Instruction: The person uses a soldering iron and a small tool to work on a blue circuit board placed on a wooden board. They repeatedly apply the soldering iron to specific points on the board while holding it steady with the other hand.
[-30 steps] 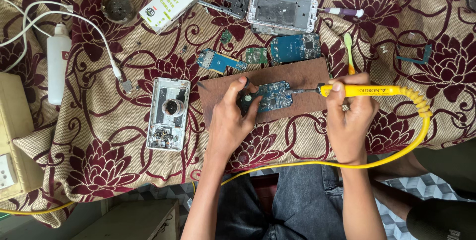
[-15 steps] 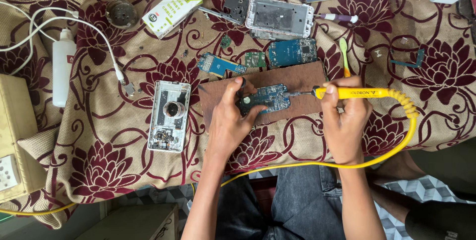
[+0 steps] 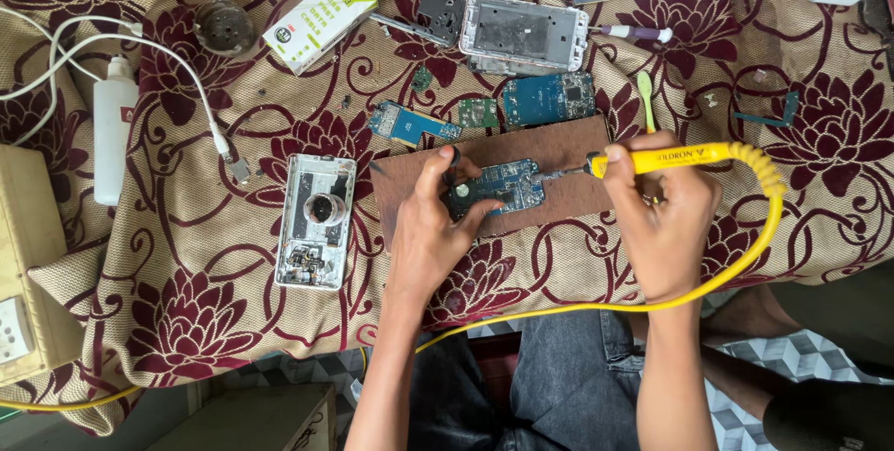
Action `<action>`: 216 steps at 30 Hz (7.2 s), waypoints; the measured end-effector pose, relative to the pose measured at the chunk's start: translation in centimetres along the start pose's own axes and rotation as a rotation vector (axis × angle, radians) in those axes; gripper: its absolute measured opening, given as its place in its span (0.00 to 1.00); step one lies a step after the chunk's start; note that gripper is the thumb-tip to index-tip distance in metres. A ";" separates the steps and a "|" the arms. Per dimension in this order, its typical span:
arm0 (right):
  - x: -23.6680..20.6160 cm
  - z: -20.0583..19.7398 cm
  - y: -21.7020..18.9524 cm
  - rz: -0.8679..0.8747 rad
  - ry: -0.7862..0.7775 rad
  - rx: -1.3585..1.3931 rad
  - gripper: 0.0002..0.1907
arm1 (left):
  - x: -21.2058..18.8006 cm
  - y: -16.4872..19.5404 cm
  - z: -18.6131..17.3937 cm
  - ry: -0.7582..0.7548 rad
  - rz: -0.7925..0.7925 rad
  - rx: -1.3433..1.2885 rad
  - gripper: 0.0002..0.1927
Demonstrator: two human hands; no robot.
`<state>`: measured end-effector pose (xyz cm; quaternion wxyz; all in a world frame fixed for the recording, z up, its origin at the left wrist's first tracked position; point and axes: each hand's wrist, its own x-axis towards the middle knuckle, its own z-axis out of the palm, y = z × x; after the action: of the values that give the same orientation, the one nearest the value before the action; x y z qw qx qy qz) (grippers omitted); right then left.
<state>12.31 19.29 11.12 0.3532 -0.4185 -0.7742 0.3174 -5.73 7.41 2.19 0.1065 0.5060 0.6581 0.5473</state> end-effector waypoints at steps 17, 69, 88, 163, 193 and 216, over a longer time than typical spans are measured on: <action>0.4 -0.8 0.2 0.160 -0.043 0.201 0.09 | 0.6 1.5 -0.5 0.012 0.066 -0.039 0.51; -0.8 5.2 7.2 0.040 0.559 1.099 0.14 | 1.1 0.1 -0.3 -0.023 -0.118 -0.068 0.45; -2.6 8.4 -12.3 -0.422 -0.408 0.305 0.08 | -0.4 -2.3 1.8 0.065 -0.013 -0.181 0.43; -0.9 3.6 7.2 -0.017 0.307 0.501 0.14 | 6.8 2.0 -9.2 0.129 -0.196 0.254 0.20; -4.1 2.6 6.7 -0.215 0.291 -0.003 0.16 | 13.2 0.3 5.8 -0.563 0.046 -0.140 0.21; -3.2 2.2 4.1 -0.226 0.202 -0.061 0.12 | 4.2 4.3 -3.6 -0.346 -0.277 0.237 0.29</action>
<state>13.54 17.97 5.76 0.4499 -0.3688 -0.7863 0.2083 -7.81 8.07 8.87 0.2311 0.5062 0.7528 0.3517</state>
